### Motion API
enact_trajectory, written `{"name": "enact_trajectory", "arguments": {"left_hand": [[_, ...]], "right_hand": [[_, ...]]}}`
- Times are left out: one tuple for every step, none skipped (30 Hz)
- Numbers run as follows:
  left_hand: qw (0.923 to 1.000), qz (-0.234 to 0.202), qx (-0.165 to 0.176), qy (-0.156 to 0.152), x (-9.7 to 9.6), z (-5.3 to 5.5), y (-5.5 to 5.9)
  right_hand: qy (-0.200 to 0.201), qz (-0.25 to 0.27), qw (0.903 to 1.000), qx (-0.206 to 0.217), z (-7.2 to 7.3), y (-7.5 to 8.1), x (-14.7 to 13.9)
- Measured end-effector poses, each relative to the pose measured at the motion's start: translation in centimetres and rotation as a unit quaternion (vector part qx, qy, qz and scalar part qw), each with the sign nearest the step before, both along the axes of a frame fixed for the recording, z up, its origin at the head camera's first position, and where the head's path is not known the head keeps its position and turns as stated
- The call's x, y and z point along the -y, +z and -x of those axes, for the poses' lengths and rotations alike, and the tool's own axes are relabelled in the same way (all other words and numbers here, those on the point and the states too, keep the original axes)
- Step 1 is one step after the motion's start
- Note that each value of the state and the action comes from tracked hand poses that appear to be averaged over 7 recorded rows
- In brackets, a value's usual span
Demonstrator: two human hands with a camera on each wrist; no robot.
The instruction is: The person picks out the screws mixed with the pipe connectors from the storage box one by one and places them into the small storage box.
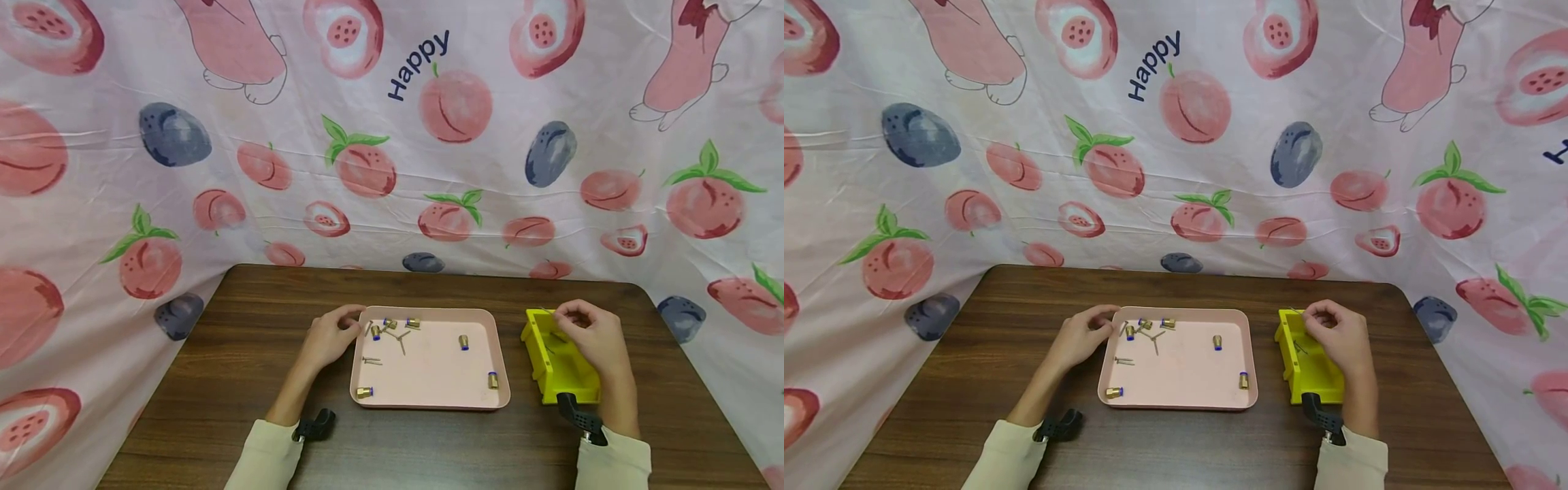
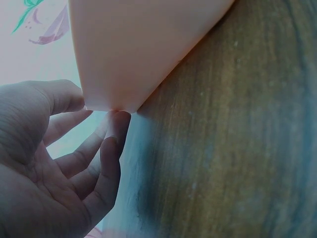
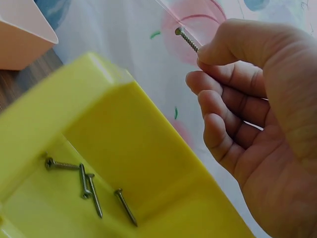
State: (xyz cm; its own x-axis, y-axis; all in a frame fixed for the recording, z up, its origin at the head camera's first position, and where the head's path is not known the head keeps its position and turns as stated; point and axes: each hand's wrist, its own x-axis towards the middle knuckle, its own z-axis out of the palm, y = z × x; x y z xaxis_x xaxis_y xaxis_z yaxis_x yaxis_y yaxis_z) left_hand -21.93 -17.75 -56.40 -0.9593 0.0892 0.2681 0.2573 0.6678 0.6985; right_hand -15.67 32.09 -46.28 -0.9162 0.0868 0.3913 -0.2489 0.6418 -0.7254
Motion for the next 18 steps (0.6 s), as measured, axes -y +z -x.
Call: {"name": "enact_trajectory", "arguments": {"left_hand": [[1.0, -0.002, 0.0, 0.001, -0.2, -0.3, 0.5], [1.0, -0.005, -0.007, -0.004, -0.1, -0.4, 0.6], [0.9999, -0.013, -0.008, -0.007, -0.3, -0.7, 1.1], [0.9998, -0.018, -0.004, -0.009, -0.4, -1.1, 1.6], [0.9997, -0.023, -0.004, -0.01, -0.6, -1.4, 2.2], [0.9995, -0.028, -0.001, -0.013, -0.7, -1.7, 2.7], [0.9997, -0.024, -0.002, -0.011, -0.6, -1.5, 2.4], [0.9998, -0.018, -0.004, -0.009, -0.6, -1.4, 2.2], [0.9999, -0.015, 0.003, -0.006, -0.7, -1.4, 2.3], [1.0, -0.008, 0.004, -0.003, -0.6, -1.2, 2.0], [1.0, -0.002, 0.004, 0.0, -0.5, -1.0, 1.7], [1.0, 0.001, 0.004, 0.001, -0.4, -0.8, 1.4], [1.0, 0.001, 0.003, 0.001, -0.4, -0.7, 1.2], [1.0, -0.005, 0.005, 0.001, -0.5, -0.9, 1.6], [0.9999, -0.011, 0.005, -0.001, -0.5, -1.0, 1.7], [0.9999, -0.013, 0.003, 0.0, -0.6, -1.1, 1.9], [0.9999, -0.014, 0.001, -0.001, -0.5, -1.0, 1.7], [0.9999, -0.016, 0.001, -0.003, -0.5, -1.0, 1.6]], "right_hand": [[-0.004, -0.004, 1.0, 0.001, 0.0, 0.0, -0.1], [-0.007, -0.007, 0.9999, 0.002, 0.0, -0.1, -0.3], [-0.01, -0.011, 0.9999, 0.002, -0.1, -0.2, -0.4], [-0.012, -0.014, 0.9998, 0.002, -0.1, -0.2, -0.6], [-0.015, -0.017, 0.9997, 0.001, -0.1, -0.3, -0.7], [-0.018, -0.02, 0.9996, 0.0, -0.1, -0.3, -0.8], [-0.02, -0.022, 0.9995, -0.001, 0.0, -0.4, -0.9], [-0.022, -0.025, 0.9995, -0.001, 0.0, -0.4, -0.9], [-0.024, -0.026, 0.9994, -0.001, 0.0, -0.5, -1.0], [-0.027, -0.028, 0.9992, -0.001, 0.0, -0.5, -1.1], [-0.03, -0.029, 0.9991, 0.0, 0.0, -0.6, -1.1], [-0.032, -0.029, 0.9991, 0.001, 0.0, -0.6, -1.1], [-0.034, -0.029, 0.999, 0.001, 0.0, -0.7, -1.2], [-0.036, -0.029, 0.9989, 0.001, 0.0, -0.7, -1.2], [-0.037, -0.029, 0.9989, 0.0, 0.1, -0.7, -1.2], [-0.039, -0.03, 0.9988, -0.001, 0.1, -0.7, -1.2], [-0.04, -0.03, 0.9988, -0.003, 0.1, -0.7, -1.2], [-0.04, -0.03, 0.9987, -0.004, 0.1, -0.7, -1.2]]}}
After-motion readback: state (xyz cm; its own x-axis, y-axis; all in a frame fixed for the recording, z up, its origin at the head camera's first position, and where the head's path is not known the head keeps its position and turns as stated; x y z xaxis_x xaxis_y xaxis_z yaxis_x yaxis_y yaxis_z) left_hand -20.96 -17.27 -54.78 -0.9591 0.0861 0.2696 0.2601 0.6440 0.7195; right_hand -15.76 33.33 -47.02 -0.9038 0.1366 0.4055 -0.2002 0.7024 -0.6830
